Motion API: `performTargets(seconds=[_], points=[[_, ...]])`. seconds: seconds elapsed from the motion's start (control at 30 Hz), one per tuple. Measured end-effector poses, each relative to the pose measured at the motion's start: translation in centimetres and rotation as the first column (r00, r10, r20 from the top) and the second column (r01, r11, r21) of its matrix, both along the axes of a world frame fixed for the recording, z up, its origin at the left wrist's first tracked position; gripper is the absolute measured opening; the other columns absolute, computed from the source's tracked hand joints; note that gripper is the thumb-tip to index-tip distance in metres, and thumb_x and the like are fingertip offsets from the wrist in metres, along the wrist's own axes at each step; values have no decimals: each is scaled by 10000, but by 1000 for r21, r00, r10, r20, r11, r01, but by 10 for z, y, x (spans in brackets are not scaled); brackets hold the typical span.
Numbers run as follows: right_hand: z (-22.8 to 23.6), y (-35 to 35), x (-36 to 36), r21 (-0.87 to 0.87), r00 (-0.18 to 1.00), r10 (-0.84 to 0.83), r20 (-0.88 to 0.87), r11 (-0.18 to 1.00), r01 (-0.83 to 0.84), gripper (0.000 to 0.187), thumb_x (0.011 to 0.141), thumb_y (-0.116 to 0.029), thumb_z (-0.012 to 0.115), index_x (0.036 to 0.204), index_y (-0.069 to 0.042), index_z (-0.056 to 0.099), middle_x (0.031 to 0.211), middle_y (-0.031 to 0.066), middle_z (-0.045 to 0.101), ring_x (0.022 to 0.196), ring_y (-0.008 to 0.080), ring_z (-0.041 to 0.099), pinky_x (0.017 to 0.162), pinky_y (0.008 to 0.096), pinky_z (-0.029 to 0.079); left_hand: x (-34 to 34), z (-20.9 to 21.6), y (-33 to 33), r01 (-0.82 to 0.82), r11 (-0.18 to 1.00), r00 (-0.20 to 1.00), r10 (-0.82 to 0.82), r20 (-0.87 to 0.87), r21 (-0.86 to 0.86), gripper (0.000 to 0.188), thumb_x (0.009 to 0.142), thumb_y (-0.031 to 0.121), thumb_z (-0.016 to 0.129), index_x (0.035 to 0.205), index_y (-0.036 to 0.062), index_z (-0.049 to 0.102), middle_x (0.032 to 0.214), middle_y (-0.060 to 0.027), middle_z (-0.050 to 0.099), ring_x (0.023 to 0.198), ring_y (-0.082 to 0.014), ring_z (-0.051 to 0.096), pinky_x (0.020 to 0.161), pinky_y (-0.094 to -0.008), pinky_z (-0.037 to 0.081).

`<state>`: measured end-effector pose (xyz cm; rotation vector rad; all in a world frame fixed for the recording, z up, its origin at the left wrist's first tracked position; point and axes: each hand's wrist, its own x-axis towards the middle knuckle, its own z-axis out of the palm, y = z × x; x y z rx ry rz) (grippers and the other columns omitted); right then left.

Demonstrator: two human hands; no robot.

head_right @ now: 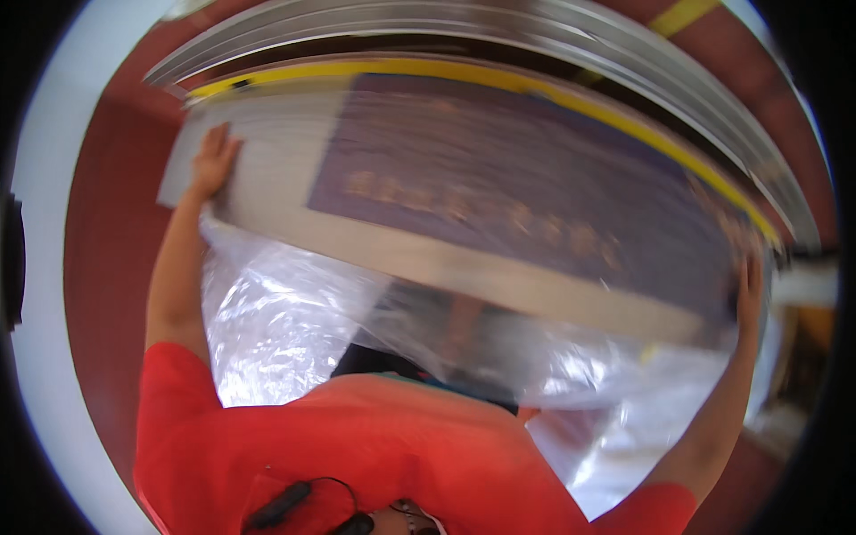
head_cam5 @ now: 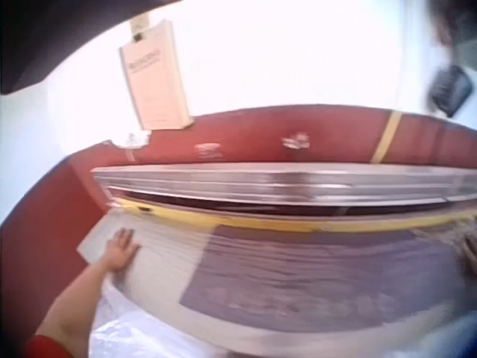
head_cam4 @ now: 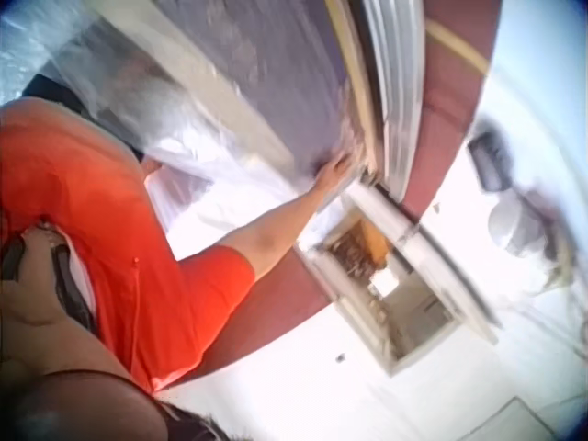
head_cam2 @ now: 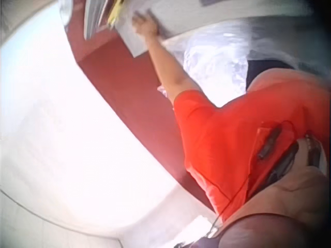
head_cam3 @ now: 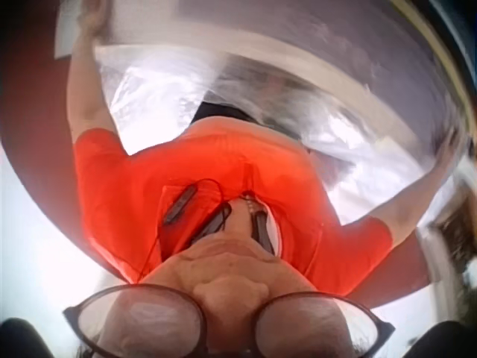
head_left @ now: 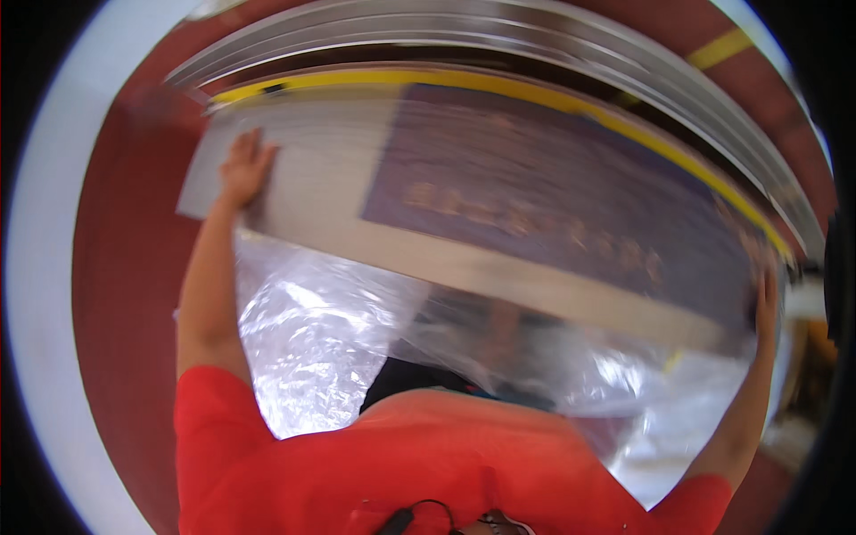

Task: The person wraps a large, flat rectangular object with a clear plastic sheet. They repeatedly smooth the plastic over the surface, pull it taut, and fold the edges over the sides of the object to secure the wrapping.

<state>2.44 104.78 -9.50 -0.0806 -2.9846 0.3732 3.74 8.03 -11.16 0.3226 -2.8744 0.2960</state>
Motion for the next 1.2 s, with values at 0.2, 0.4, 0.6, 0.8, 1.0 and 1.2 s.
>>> performTargets(seconds=[0.2,0.4,0.6,0.8,1.0,1.2], points=[[0,125,170,103,923,-264,-281,948,302,406,869,-306,286,1168,-61,411,1194,132,413,1120,251,366,927,325,275,-51,14,50,396,918,914,-395,-88,-15,435,858,202,359,1265,79,265,1253,-156,332,1169,-308,293,954,-396,228],[-82,77,470,410,343,-591,730,781,472,641,773,-549,349,868,39,584,972,213,538,929,335,505,837,374,351,47,39,271,840,519,518,-854,52,160,497,872,345,250,1288,76,213,1335,-115,198,1242,-268,144,995,-378,100],[-145,-47,574,620,-208,-645,735,515,593,576,747,-311,452,1252,-92,284,1330,47,222,1246,288,107,946,480,228,35,41,252,819,539,530,-842,102,197,443,883,225,268,1279,37,210,1328,-127,206,1238,-259,156,1001,-333,106],[-216,-85,594,512,36,-787,615,434,741,476,776,-123,387,1236,-66,281,1291,102,271,1142,288,333,856,402,384,23,45,252,809,520,495,-854,159,272,437,889,234,256,1278,39,211,1335,-110,193,1241,-222,154,1006,-307,89],[-197,-53,631,656,-101,-774,625,450,607,245,788,-152,406,929,-94,598,991,85,572,963,221,528,743,340,445,-13,59,240,767,628,619,-671,408,-132,425,888,250,306,1255,40,272,1304,-131,254,1228,-228,193,998,-301,145],[-116,-14,529,209,829,-437,350,899,385,204,742,-182,440,653,-23,533,696,176,548,691,342,519,652,418,410,18,91,353,867,368,473,-820,323,-336,382,859,274,386,1200,104,394,1291,-97,292,1205,-237,250,987,-370,183]])
